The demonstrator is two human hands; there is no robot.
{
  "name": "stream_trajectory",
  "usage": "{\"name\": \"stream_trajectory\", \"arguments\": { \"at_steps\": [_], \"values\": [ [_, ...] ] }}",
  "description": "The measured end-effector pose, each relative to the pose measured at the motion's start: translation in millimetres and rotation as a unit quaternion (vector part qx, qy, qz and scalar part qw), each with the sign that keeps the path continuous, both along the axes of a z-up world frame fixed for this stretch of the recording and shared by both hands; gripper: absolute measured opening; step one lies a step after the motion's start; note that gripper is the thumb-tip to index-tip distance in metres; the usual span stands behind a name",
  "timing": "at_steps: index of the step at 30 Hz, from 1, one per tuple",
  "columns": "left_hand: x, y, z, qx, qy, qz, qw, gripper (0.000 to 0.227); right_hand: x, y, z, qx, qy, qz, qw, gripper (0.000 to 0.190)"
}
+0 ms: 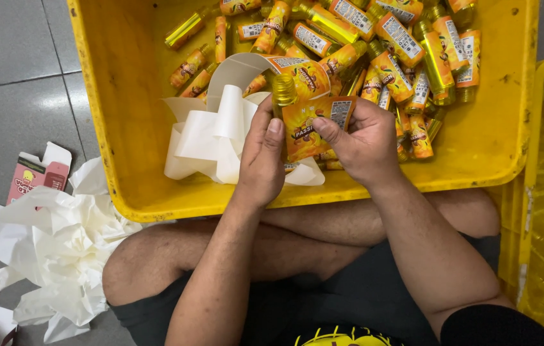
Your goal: Manually applying adhesive labels to small yellow plastic bottles.
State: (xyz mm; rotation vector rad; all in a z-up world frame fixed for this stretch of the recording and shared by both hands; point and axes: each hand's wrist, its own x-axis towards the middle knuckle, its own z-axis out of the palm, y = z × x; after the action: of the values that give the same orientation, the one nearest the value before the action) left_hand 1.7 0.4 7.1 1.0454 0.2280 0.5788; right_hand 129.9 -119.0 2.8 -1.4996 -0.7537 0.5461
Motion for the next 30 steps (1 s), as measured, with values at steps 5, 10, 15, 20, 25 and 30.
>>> {"name": "stream_trajectory", "arguments": {
  "at_steps": [5, 10, 15, 20, 25, 30],
  "values": [
    [0, 2, -7, -0.026, -0.009, -0.01, 1.0, 0.05, -2, 3, 6, 0.008, -0.003, 0.0, 1.0, 0.017],
    [-3, 5, -5, -0.044, -0.006, -0.033, 0.998, 0.051, -2, 4, 13, 0.005, -0.011, 0.001, 1.0, 0.018],
    [-6, 1, -12, -0.019, 0.029, -0.074, 0.997, 0.069, 3, 6, 23, -0.004, -0.012, 0.006, 1.0, 0.046],
    [-8, 6, 4, -0.045, 0.044, -0.135, 0.989, 0.081, 5, 6, 28, -0.02, -0.007, 0.005, 1.0, 0.053],
    [-7, 8, 1, -0.056, 0.048, -0.145, 0.987, 0.08, 6, 7, 29, -0.014, -0.007, 0.015, 1.0, 0.053],
    [-5, 5, -5, -0.043, 0.119, -0.037, 0.991, 0.046, -1, 8, 31, -0.036, -0.02, 0.026, 0.999, 0.049]
  ]
}}
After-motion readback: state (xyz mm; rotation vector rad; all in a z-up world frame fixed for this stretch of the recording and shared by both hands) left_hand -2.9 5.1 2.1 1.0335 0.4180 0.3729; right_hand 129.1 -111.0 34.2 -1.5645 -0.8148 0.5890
